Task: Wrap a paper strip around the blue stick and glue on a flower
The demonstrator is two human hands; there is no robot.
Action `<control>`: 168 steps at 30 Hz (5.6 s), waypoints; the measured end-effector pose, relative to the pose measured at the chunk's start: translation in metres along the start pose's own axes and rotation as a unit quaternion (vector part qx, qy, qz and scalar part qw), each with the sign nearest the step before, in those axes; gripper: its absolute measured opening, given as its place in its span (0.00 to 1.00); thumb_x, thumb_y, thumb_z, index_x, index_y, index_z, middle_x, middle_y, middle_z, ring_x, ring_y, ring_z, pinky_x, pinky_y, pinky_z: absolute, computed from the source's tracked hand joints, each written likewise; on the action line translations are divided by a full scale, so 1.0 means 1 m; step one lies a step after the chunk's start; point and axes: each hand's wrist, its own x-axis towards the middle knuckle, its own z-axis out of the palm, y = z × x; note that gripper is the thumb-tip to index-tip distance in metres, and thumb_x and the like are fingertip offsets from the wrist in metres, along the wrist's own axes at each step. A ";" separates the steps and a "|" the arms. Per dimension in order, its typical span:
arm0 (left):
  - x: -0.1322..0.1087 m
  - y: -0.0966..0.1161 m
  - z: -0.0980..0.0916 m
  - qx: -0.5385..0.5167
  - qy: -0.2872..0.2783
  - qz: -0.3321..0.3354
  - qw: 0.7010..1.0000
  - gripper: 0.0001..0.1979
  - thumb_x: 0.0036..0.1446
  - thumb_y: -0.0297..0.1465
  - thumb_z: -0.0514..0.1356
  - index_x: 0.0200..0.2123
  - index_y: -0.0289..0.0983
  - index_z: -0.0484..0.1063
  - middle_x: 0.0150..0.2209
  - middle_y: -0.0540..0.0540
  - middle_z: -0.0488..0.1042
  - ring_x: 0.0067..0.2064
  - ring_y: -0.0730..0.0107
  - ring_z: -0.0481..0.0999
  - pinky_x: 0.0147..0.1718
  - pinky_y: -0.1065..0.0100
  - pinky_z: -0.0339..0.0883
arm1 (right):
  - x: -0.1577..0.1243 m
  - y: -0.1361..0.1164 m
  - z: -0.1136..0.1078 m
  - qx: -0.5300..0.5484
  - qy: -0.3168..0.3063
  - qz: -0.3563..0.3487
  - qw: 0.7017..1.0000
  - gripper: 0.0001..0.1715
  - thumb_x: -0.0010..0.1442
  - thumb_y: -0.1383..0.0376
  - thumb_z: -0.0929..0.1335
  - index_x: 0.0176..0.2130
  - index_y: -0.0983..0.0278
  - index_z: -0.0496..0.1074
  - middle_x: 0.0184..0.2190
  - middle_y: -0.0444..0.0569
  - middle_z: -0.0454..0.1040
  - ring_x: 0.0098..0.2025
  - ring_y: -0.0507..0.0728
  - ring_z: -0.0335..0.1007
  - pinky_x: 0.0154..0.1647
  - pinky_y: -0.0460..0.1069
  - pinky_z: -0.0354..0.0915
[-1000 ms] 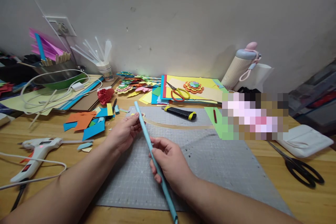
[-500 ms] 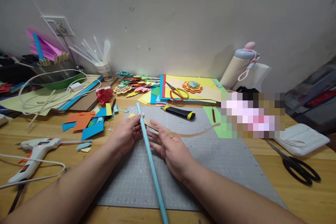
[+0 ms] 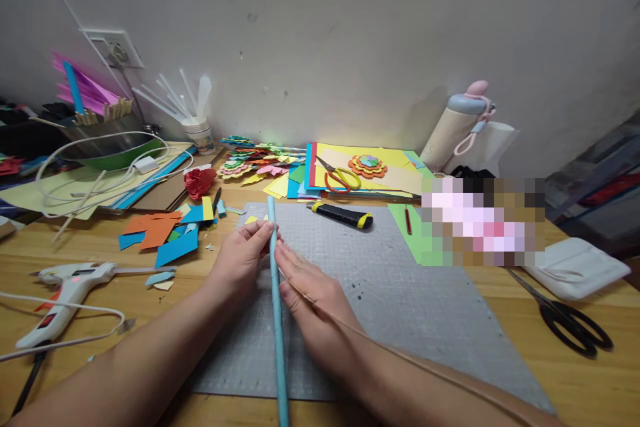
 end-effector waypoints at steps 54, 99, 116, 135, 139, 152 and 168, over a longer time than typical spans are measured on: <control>-0.004 0.019 0.001 -0.071 -0.072 0.004 0.995 0.17 0.39 0.40 0.72 0.26 0.33 0.74 0.24 0.46 0.75 0.29 0.71 0.73 0.31 0.70 0.65 | 0.030 0.007 -0.014 0.286 -0.077 0.238 0.925 0.14 0.56 0.58 0.72 0.29 0.66 0.71 0.30 0.48 0.79 0.30 0.50 0.75 0.34 0.45 0.66; -0.020 0.006 -0.006 0.133 -0.025 -0.025 0.990 0.11 0.44 0.37 0.69 0.27 0.35 0.76 0.27 0.47 0.77 0.32 0.69 0.74 0.37 0.67 0.66 | 0.024 -0.001 -0.037 0.103 -0.095 0.263 0.955 0.14 0.56 0.58 0.69 0.38 0.63 0.65 0.24 0.39 0.67 0.14 0.43 0.53 0.12 0.41 0.52; 0.001 0.014 -0.029 0.065 0.058 0.045 0.995 0.15 0.45 0.40 0.70 0.31 0.35 0.75 0.30 0.48 0.78 0.34 0.68 0.77 0.41 0.63 0.70 | 0.031 0.007 -0.088 0.097 -0.188 0.312 0.926 0.14 0.59 0.58 0.70 0.41 0.65 0.75 0.24 0.40 0.66 0.23 0.46 0.58 0.22 0.42 0.55; -0.004 0.022 -0.027 -0.049 -0.087 0.054 0.994 0.11 0.48 0.35 0.69 0.33 0.39 0.74 0.33 0.48 0.80 0.41 0.65 0.79 0.44 0.64 0.70 | 0.018 0.025 -0.063 0.341 -0.327 0.366 0.802 0.18 0.56 0.55 0.71 0.31 0.64 0.64 0.18 0.37 0.63 0.16 0.45 0.60 0.15 0.40 0.59; -0.009 0.023 -0.022 -0.043 -0.082 0.045 0.995 0.12 0.46 0.36 0.70 0.32 0.38 0.74 0.31 0.48 0.80 0.38 0.65 0.79 0.44 0.62 0.71 | 0.015 0.026 -0.054 0.306 -0.312 0.366 0.822 0.18 0.57 0.56 0.71 0.27 0.66 0.65 0.19 0.42 0.67 0.18 0.48 0.65 0.16 0.42 0.61; -0.003 0.014 -0.023 0.036 0.007 0.023 0.999 0.17 0.44 0.39 0.71 0.35 0.35 0.77 0.32 0.46 0.80 0.37 0.66 0.78 0.44 0.64 0.69 | 0.017 0.011 -0.041 0.121 -0.088 0.278 0.949 0.26 0.58 0.57 0.69 0.54 0.63 0.68 0.22 0.39 0.69 0.17 0.47 0.62 0.16 0.44 0.59; -0.014 0.013 -0.014 0.039 -0.050 -0.013 0.998 0.15 0.43 0.38 0.71 0.32 0.35 0.77 0.31 0.45 0.80 0.35 0.66 0.78 0.42 0.64 0.68 | 0.011 0.010 -0.036 0.249 -0.094 0.293 0.918 0.20 0.57 0.51 0.69 0.41 0.62 0.66 0.24 0.42 0.72 0.19 0.51 0.72 0.16 0.43 0.65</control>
